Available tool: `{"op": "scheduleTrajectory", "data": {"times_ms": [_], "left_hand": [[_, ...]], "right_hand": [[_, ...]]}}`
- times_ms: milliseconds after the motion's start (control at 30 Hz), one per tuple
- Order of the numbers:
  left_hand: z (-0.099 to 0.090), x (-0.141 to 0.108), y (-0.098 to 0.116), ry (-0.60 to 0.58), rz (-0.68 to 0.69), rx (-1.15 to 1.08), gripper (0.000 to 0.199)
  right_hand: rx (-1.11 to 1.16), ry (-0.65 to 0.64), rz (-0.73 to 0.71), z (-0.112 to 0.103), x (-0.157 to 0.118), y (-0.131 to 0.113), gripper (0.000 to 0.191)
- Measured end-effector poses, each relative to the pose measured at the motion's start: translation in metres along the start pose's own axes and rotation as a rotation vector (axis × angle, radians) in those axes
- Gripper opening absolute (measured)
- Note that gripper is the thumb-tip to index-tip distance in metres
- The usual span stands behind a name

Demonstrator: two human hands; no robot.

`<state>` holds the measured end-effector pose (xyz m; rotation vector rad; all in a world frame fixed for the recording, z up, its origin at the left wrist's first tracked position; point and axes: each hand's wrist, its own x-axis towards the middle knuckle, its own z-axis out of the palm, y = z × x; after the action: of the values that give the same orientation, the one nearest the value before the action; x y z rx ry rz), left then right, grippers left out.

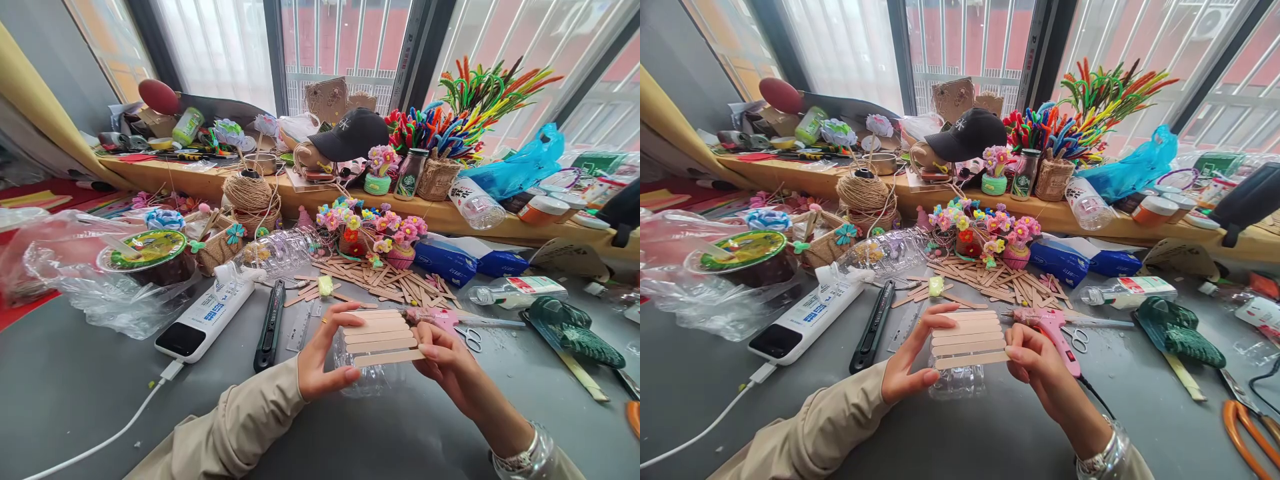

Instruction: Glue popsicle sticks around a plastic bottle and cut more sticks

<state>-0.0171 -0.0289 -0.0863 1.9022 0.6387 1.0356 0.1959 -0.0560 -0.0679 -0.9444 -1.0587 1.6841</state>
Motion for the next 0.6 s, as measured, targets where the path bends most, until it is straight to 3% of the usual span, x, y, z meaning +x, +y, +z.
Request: {"op": "scheduleTrajectory", "data": {"times_ms": [600], "left_hand": [[-0.0002, 0.0005, -0.0021, -0.02, 0.059, -0.001, 0.049]], "right_hand": [[-0.02, -0.041, -0.014, -0.0049, 0.0014, 0.0063, 0.025]]}}
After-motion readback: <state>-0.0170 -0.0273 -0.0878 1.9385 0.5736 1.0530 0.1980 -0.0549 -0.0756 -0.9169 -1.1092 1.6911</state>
